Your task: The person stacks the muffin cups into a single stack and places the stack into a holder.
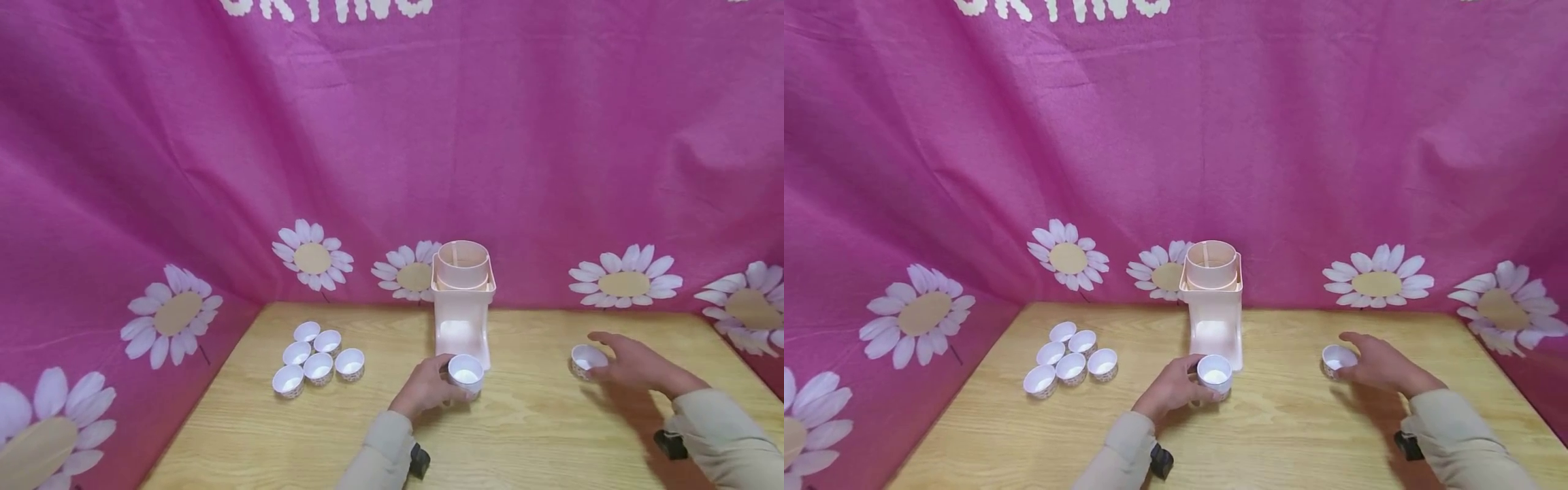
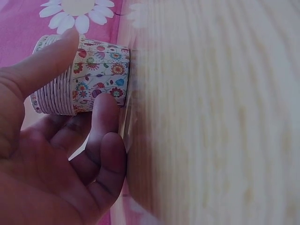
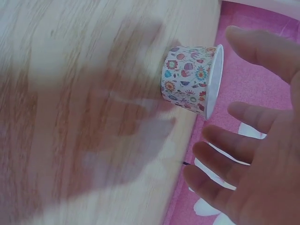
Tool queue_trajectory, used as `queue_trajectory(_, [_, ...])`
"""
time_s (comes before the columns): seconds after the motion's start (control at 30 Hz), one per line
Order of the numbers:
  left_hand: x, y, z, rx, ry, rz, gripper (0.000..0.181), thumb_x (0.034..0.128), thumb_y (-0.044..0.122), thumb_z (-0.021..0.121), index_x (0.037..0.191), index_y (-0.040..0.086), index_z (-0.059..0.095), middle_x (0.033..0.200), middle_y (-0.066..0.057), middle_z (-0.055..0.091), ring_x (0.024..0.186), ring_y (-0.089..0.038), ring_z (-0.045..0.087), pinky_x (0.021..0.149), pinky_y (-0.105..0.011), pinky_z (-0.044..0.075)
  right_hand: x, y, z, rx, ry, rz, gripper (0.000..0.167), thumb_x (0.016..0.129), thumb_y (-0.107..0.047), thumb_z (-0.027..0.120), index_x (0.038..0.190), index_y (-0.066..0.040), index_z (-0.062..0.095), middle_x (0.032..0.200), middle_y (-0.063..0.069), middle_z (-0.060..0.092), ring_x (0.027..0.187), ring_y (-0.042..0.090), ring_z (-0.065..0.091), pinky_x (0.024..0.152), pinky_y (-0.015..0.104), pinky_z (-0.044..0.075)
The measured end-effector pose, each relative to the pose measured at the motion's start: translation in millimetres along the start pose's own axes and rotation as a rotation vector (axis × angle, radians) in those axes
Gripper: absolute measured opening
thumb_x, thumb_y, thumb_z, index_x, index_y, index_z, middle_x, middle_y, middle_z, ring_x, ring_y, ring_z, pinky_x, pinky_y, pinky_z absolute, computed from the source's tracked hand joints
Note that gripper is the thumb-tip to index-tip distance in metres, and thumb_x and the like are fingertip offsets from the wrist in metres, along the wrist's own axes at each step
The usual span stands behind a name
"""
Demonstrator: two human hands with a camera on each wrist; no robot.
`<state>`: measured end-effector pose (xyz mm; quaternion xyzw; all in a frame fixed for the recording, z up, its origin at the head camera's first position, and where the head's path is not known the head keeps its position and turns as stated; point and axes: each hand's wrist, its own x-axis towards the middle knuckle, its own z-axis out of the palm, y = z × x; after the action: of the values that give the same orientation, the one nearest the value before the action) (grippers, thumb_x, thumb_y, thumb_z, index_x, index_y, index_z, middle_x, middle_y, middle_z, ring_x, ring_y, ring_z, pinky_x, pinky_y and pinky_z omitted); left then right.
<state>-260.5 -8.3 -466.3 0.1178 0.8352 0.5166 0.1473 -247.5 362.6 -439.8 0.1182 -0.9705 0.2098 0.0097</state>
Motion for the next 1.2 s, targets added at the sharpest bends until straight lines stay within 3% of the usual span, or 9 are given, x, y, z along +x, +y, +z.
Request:
queue_trajectory(0.37, [2.5, 0.9, 0.9, 0.032, 0.003, 0.005, 0.061, 0.0691, 0.015, 0.090, 0.125, 0.017, 0.065, 0.116, -0.002, 0.070, 0.108, -0.018, 0.060, 0.093, -0.041, 0.050, 3.3, 0.1, 4.5, 0.009, -0.003, 0.009, 0.076, 0.078, -0.028, 0.081, 0.130, 0.016, 0.049, 0.123, 0.040, 0.057, 0.112, 0.056, 0.056, 0.091, 0.064, 0.046])
queue_trajectory(0.5, [2.9, 2.5, 0.7, 0.026, 0.008, 0.002, 0.061, 0.0692, 0.015, 0.090, 0.125, 0.017, 0.065, 0.116, -0.002, 0.070, 0.107, -0.018, 0.059, 0.088, -0.038, 0.051, 5.8, -0.2, 4.6, -0.011, 0.012, -0.005, 0.075, 0.077, -0.027, 0.081, 0.129, 0.016, 0.050, 0.119, 0.040, 0.059, 0.108, 0.053, 0.059, 0.089, 0.062, 0.048])
queue_trajectory(0.67, [3.1, 2.8, 0.3, 0.020, 0.008, -0.011, 0.061, 0.0690, 0.014, 0.090, 0.125, 0.017, 0.065, 0.117, -0.003, 0.070, 0.104, -0.017, 0.059, 0.080, -0.031, 0.050, 8.4, -0.5, 3.6, -0.014, 0.004, -0.015, 0.075, 0.076, -0.027, 0.082, 0.127, 0.018, 0.050, 0.109, 0.035, 0.064, 0.096, 0.041, 0.063, 0.081, 0.051, 0.051])
queue_trajectory(0.8, [7.2, 7.3, -3.7, 0.014, 0.013, 0.012, 0.061, 0.0690, 0.013, 0.090, 0.125, 0.016, 0.066, 0.116, -0.003, 0.070, 0.104, -0.017, 0.059, 0.081, -0.033, 0.051, 15.7, -1.3, -2.1, -0.025, 0.020, -0.029, 0.073, 0.075, -0.024, 0.081, 0.125, 0.020, 0.052, 0.102, 0.029, 0.067, 0.089, 0.033, 0.063, 0.076, 0.043, 0.050])
queue_trajectory(1.03, [8.4, 5.3, -5.3, 0.023, 0.016, 0.005, 0.060, 0.0685, 0.014, 0.090, 0.123, 0.018, 0.066, 0.114, 0.000, 0.070, 0.104, -0.018, 0.059, 0.088, -0.039, 0.051, 19.0, -1.5, -2.4, -0.047, 0.026, -0.008, 0.063, 0.075, -0.020, 0.079, 0.120, 0.018, 0.056, 0.109, 0.032, 0.067, 0.095, 0.039, 0.064, 0.083, 0.053, 0.051])
queue_trajectory(1.2, [6.2, 2.6, -2.2, -0.005, -0.002, 0.008, 0.058, 0.0680, 0.010, 0.090, 0.121, 0.017, 0.067, 0.111, 0.000, 0.071, 0.101, -0.017, 0.060, 0.082, -0.036, 0.051, 14.0, 2.0, 2.1, -0.054, 0.024, 0.007, 0.061, 0.075, -0.023, 0.079, 0.117, 0.016, 0.060, 0.106, 0.028, 0.069, 0.093, 0.035, 0.065, 0.079, 0.048, 0.051])
